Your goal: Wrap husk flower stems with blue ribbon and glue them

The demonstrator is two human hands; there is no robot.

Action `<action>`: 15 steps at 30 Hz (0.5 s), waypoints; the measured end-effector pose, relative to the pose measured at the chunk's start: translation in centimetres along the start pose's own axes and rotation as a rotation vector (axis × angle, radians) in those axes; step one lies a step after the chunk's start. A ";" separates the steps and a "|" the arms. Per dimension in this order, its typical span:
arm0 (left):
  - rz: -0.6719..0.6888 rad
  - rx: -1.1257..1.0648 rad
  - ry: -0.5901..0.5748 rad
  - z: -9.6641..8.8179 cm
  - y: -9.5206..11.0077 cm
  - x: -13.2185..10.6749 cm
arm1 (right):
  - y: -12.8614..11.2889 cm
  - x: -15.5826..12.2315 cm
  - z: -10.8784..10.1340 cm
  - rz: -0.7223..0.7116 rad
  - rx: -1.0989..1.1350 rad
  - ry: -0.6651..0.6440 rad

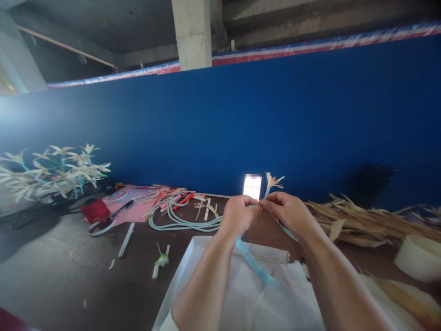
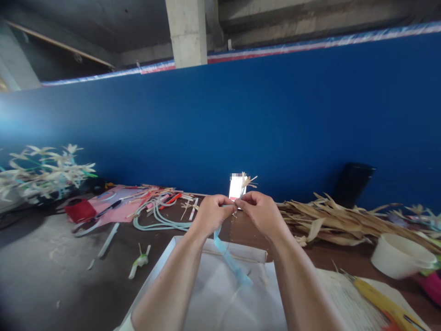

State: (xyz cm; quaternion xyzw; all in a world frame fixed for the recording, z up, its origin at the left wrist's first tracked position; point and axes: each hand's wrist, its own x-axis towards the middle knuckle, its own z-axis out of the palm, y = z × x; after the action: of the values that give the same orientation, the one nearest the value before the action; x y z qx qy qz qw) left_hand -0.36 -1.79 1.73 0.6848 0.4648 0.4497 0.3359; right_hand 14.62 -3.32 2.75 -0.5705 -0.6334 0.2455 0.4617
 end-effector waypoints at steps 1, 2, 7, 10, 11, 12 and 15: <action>-0.005 0.008 0.007 0.1 0.0 0.0 | 0.1 0.0 0.0 0.000 0.012 -0.009; -0.013 0.011 0.010 0.1 0.1 0.0 | 0.1 0.0 0.1 0.000 0.026 -0.018; -0.048 -0.013 0.003 0.2 0.3 0.0 | 0.1 0.0 0.4 0.007 0.085 -0.038; -0.054 -0.031 0.002 0.1 0.4 0.0 | -0.1 0.0 0.5 0.025 0.115 -0.030; -0.055 -0.035 0.004 0.2 0.4 0.0 | -0.1 0.0 0.5 0.029 0.126 -0.028; -0.054 -0.038 0.004 0.2 0.4 0.0 | -0.1 0.0 0.5 0.031 0.130 -0.027; -0.055 -0.045 -0.007 0.3 0.3 0.0 | -0.1 0.0 0.2 0.042 0.057 -0.020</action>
State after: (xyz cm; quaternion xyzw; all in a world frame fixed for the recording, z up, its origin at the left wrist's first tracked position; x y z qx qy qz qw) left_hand 0.03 -1.92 1.89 0.6656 0.4721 0.4483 0.3648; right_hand 14.36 -3.31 2.77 -0.5676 -0.6186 0.2787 0.4663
